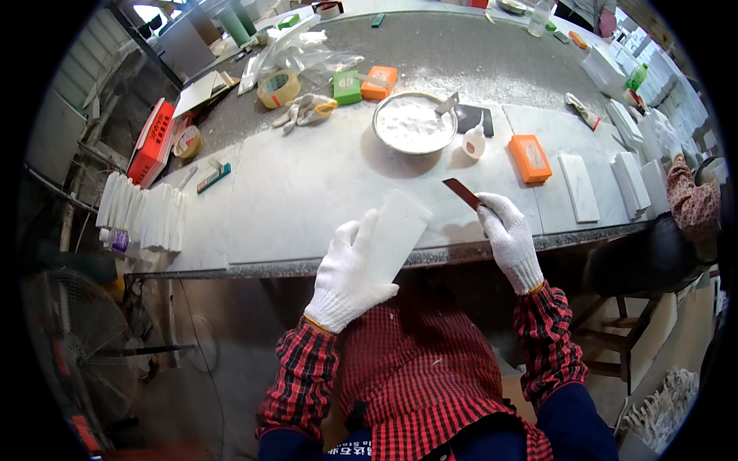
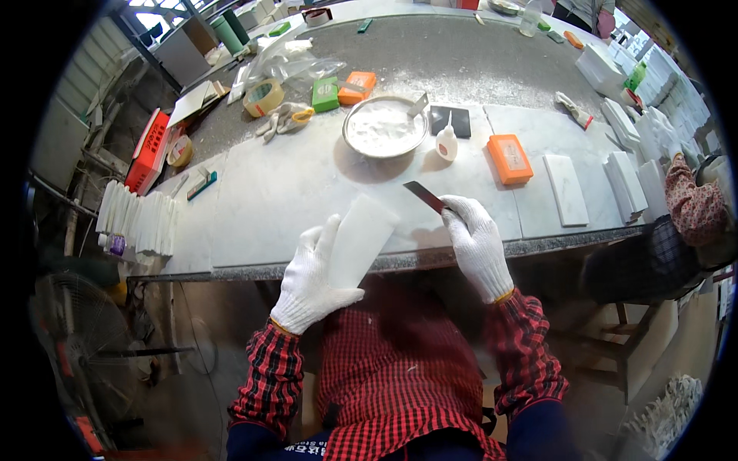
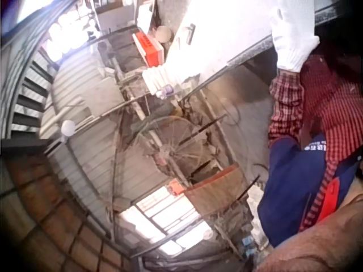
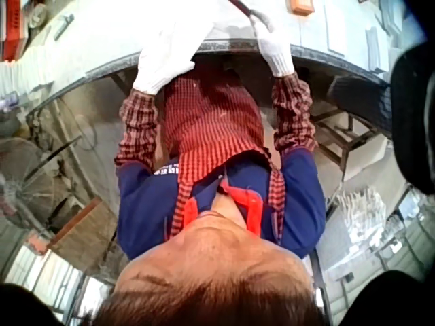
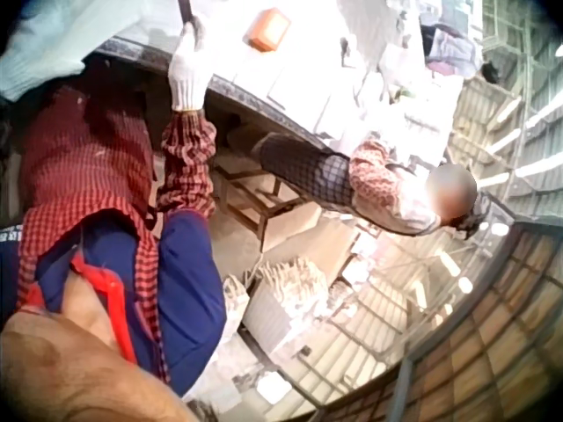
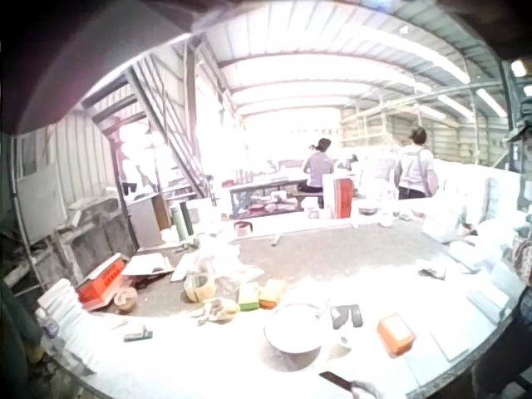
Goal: The person scrapes a white rectangular block with a metal scraper, repeatedly removing thin layers of material. They occasionally apply a white powder from a bowl onto the block and continue scraping. The person handles the block and scraper with gloved hands throughout the process.
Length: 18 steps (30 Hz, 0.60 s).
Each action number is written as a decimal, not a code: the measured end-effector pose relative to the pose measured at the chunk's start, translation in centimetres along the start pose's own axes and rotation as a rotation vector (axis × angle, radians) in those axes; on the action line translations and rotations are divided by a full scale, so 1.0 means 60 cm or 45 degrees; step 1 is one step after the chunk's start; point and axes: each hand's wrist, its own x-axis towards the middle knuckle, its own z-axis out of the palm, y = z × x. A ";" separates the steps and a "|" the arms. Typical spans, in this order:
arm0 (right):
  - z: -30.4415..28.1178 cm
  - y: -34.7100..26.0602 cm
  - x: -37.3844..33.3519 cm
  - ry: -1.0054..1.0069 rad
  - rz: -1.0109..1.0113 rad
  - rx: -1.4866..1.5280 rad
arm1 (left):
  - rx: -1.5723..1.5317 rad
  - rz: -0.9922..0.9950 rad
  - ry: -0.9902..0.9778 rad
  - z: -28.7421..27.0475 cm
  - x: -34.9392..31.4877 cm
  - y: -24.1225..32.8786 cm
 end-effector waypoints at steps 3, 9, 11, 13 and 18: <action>0.003 -0.039 0.036 0.052 -0.047 -0.011 | 0.100 0.165 0.046 0.005 0.019 -0.015; 0.003 -0.044 0.110 0.166 -0.250 -0.098 | 0.074 0.359 0.090 -0.009 0.051 -0.048; 0.001 -0.049 0.116 0.141 -0.187 -0.135 | 0.097 0.374 0.085 -0.016 0.054 -0.052; -0.004 -0.041 0.117 0.104 -0.123 -0.143 | 0.077 0.360 0.034 -0.025 0.055 -0.057; -0.009 -0.004 0.108 -0.011 0.137 -0.150 | -0.032 0.294 -0.199 -0.049 0.085 -0.070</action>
